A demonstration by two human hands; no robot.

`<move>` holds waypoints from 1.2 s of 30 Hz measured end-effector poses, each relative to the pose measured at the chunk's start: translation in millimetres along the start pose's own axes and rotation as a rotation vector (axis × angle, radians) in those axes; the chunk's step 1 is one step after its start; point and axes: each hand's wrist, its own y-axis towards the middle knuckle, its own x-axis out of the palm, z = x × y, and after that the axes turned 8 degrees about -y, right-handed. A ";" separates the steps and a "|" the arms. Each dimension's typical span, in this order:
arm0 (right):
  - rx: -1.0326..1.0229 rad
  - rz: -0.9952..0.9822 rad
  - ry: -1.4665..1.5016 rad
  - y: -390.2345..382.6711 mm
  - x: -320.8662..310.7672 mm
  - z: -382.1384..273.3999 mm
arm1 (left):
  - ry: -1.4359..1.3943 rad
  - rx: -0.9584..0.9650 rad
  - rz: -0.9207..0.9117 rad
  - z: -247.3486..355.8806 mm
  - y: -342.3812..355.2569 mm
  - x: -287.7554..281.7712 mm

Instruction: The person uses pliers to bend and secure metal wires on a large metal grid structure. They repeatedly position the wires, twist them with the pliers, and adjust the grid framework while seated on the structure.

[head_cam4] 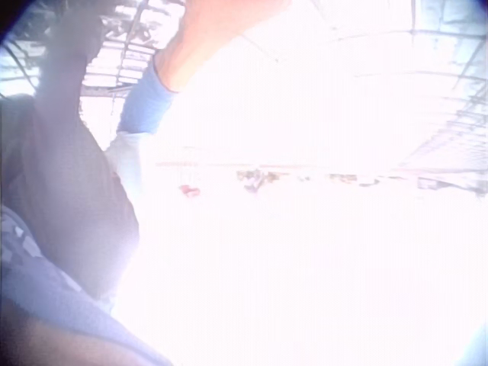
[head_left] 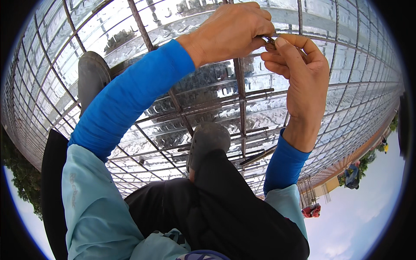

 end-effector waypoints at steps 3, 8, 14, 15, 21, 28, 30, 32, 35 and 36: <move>-0.016 -0.151 -0.009 13.1 -18.5 -6.9 | -0.026 -0.005 0.040 -2.7 -1.2 5.2; 0.050 -0.275 -0.073 10.8 -38.5 -27.7 | -0.146 -0.062 0.016 -3.6 -1.6 11.6; -0.050 -0.141 -0.094 -12.1 -39.0 -19.2 | 0.042 -0.054 0.008 -11.2 -9.8 16.6; -0.068 -0.148 -0.053 -8.3 -40.2 -4.5 | 0.042 -0.066 0.026 -6.7 -9.5 18.8; 0.128 -0.240 0.630 13.6 -39.2 59.0 | 0.266 -0.107 0.096 -5.4 -8.5 25.8; 0.168 -0.011 0.346 17.4 -13.9 50.1 | 0.362 -0.110 0.072 9.6 -5.2 22.9; 0.171 -0.029 0.312 25.4 -14.5 54.4 | 0.354 -0.113 0.052 11.4 -4.5 20.4; 0.152 -0.049 0.267 33.5 -15.5 56.8 | 0.327 -0.146 0.018 7.2 -4.8 19.8; 0.132 -0.079 0.215 41.4 -17.0 55.4 | 0.288 0.004 0.115 9.7 -5.3 25.2; 0.153 -0.087 0.217 43.1 -18.0 54.0 | 0.211 -0.114 0.117 14.2 -6.5 25.9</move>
